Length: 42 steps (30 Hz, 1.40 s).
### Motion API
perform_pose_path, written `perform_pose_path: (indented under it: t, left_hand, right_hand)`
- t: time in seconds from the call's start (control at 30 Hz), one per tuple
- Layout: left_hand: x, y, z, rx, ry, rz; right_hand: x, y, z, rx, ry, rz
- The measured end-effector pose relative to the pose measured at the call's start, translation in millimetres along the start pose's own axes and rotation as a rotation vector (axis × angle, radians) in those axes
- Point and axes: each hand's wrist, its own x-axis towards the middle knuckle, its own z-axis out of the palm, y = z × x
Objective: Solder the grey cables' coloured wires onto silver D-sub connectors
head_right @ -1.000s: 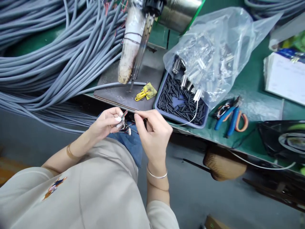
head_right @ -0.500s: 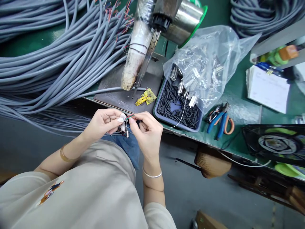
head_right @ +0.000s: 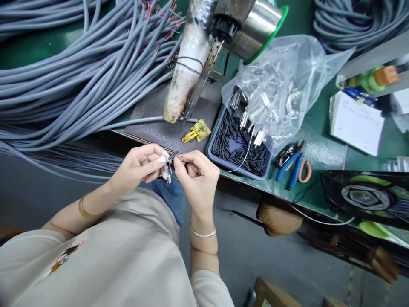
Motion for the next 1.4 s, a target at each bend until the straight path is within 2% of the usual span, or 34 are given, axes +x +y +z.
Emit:
perform_pose_path:
  t: [0.17,0.33,0.67,0.83,1.4]
  left_hand:
    - [4.2,3.3,-1.7,-0.101,-0.014,-0.072]
    - [4.5,0.3,-3.1,-0.104,-0.003,-0.080]
    - [5.0,-0.4,-1.4,-0.105,-0.017,-0.087]
    - [4.5,0.0,0.6,-0.098,0.006,-0.079]
    - [4.6,0.2,0.2,-0.067,-0.018,-0.039]
  right_hand:
    - [-0.2,9.5,0.6,0.117,0.014,0.105]
    - [1.0,10.0,0.3,0.158,0.062,0.104]
    - [4.4,8.1,2.4,0.142,0.013,0.146]
    - [3.4,7.3,1.7,0.098,0.004,0.117]
    - [1.6,8.4,0.3,0.140,-0.014,0.140]
